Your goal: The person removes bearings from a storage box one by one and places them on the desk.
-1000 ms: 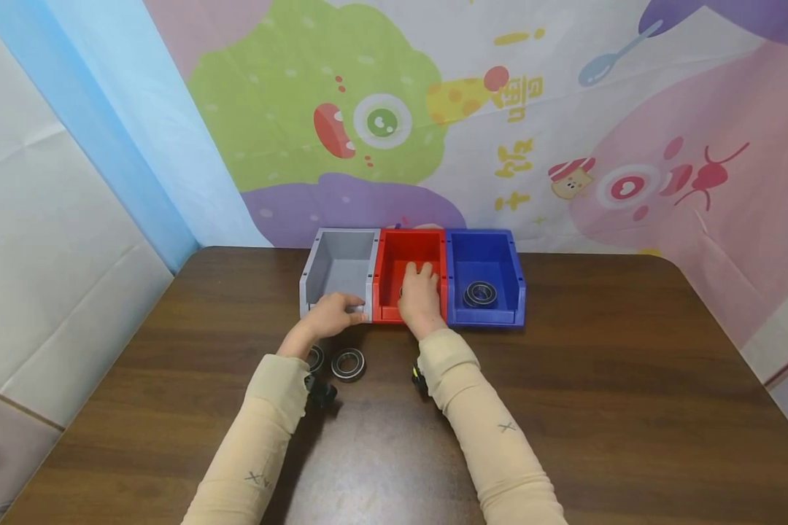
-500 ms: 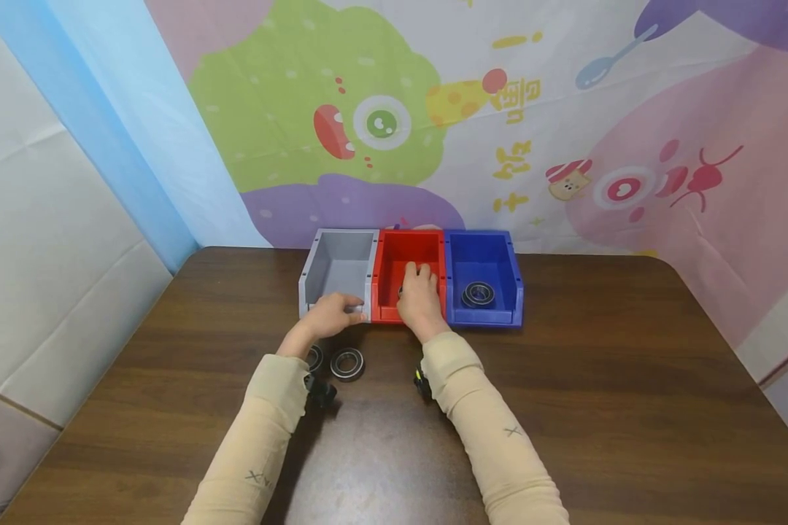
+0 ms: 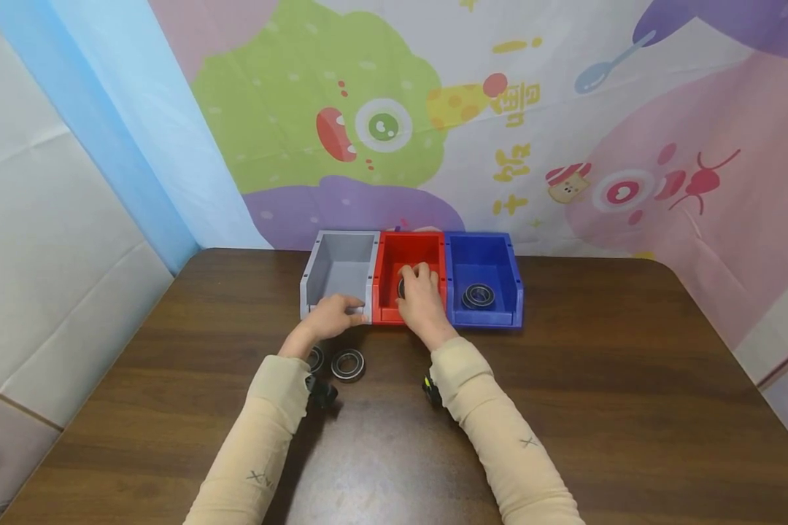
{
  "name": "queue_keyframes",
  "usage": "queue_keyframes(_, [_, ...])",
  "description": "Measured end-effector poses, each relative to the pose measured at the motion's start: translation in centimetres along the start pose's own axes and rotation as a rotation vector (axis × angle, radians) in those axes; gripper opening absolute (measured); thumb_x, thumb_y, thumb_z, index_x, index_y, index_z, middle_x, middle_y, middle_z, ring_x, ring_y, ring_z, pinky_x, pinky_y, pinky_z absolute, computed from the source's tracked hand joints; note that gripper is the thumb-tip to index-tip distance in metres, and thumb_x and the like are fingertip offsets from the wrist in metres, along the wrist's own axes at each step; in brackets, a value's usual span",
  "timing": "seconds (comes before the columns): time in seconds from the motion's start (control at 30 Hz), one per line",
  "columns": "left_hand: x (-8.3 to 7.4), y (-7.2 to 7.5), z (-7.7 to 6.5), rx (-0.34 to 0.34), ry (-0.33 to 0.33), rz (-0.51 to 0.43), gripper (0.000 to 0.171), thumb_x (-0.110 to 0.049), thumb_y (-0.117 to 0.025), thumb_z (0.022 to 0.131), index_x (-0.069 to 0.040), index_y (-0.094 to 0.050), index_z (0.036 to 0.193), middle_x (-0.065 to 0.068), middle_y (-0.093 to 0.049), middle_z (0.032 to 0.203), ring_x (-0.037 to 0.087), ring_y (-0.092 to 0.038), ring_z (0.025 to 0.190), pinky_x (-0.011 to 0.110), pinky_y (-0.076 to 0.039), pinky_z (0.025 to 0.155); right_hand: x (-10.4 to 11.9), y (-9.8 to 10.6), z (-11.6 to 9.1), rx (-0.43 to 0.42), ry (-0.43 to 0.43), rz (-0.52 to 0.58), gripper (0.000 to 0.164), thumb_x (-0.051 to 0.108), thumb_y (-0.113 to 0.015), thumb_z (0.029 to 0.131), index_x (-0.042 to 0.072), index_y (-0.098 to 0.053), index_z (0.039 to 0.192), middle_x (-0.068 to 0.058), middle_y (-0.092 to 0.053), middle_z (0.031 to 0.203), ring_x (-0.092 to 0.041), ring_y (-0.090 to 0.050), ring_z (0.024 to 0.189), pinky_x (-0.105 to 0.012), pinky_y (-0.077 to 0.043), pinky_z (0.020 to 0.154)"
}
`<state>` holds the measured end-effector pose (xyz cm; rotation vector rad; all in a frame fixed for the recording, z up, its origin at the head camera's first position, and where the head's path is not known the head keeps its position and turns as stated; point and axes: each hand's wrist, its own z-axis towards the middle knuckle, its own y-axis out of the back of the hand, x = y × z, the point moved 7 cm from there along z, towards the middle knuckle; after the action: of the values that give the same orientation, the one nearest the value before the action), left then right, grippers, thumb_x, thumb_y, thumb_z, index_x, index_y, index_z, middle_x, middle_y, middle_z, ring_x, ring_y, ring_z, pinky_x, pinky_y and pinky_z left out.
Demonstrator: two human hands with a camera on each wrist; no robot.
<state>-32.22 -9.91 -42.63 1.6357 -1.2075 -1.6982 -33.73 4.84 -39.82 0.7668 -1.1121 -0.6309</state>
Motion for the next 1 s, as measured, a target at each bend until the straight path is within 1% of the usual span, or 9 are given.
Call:
queue_keyframes(0.2, [0.1, -0.2, 0.0, 0.007, 0.014, -0.008, 0.038, -0.026, -0.061, 0.086, -0.008, -0.060, 0.119, 0.011, -0.061, 0.118, 0.029, -0.053, 0.111, 0.043, -0.040, 0.095, 0.0, 0.1, -0.4, 0.020, 0.014, 0.005, 0.040, 0.009, -0.070, 0.078, 0.005, -0.052, 0.114, -0.016, -0.040, 0.116, -0.032, -0.039, 0.107, -0.043, -0.045, 0.088])
queue_keyframes(0.37, [0.0, -0.2, 0.0, 0.004, 0.000, 0.004, 0.038, -0.026, -0.060, 0.086, -0.007, -0.061, 0.119, 0.011, -0.061, 0.117, 0.030, -0.053, 0.111, 0.044, -0.040, 0.094, 0.4, 0.8, -0.7, -0.005, 0.039, -0.005, 0.041, 0.009, -0.073, 0.074, 0.005, -0.054, 0.110, -0.017, -0.041, 0.113, -0.033, -0.042, 0.104, -0.044, -0.045, 0.085])
queue_keyframes(0.43, [0.0, -0.2, 0.0, 0.005, -0.001, 0.008, 0.038, -0.026, -0.060, 0.086, -0.007, -0.060, 0.119, 0.011, -0.061, 0.118, 0.030, -0.053, 0.111, 0.044, -0.039, 0.095, 0.7, 1.1, -0.8, -0.001, 0.048, -0.008, 0.042, 0.009, -0.074, 0.073, 0.004, -0.054, 0.110, -0.017, -0.042, 0.112, -0.032, -0.043, 0.102, -0.043, -0.045, 0.086])
queue_keyframes(0.67, [0.1, -0.2, 0.0, 0.014, -0.003, 0.000, 0.039, -0.027, -0.060, 0.086, -0.007, -0.060, 0.120, 0.011, -0.060, 0.119, 0.030, -0.052, 0.113, 0.044, -0.037, 0.096, 1.9, 1.2, -1.9, 0.039, 0.109, -0.060, 0.043, 0.014, -0.076, 0.071, 0.007, -0.058, 0.109, -0.013, -0.047, 0.106, -0.028, -0.049, 0.095, -0.040, -0.048, 0.082])
queue_keyframes(0.87, [0.1, -0.3, 0.1, 0.017, -0.003, -0.001, 0.039, -0.027, -0.060, 0.086, -0.006, -0.060, 0.120, 0.011, -0.061, 0.119, 0.030, -0.052, 0.112, 0.044, -0.039, 0.095, 2.4, 1.0, -3.1, 0.059, 0.155, -0.090, 0.047, 0.017, -0.077, 0.070, 0.005, -0.058, 0.111, -0.012, -0.051, 0.103, -0.026, -0.054, 0.089, -0.038, -0.050, 0.079])
queue_keyframes(1.0, [0.2, -0.2, 0.2, 0.007, 0.000, -0.001, 0.039, -0.027, -0.060, 0.086, -0.007, -0.060, 0.119, 0.011, -0.061, 0.118, 0.030, -0.053, 0.111, 0.044, -0.039, 0.094, 2.5, 1.0, -3.6, 0.066, 0.177, -0.120, 0.048, 0.021, -0.077, 0.070, 0.005, -0.058, 0.110, -0.012, -0.052, 0.104, -0.025, -0.056, 0.087, -0.038, -0.051, 0.078])
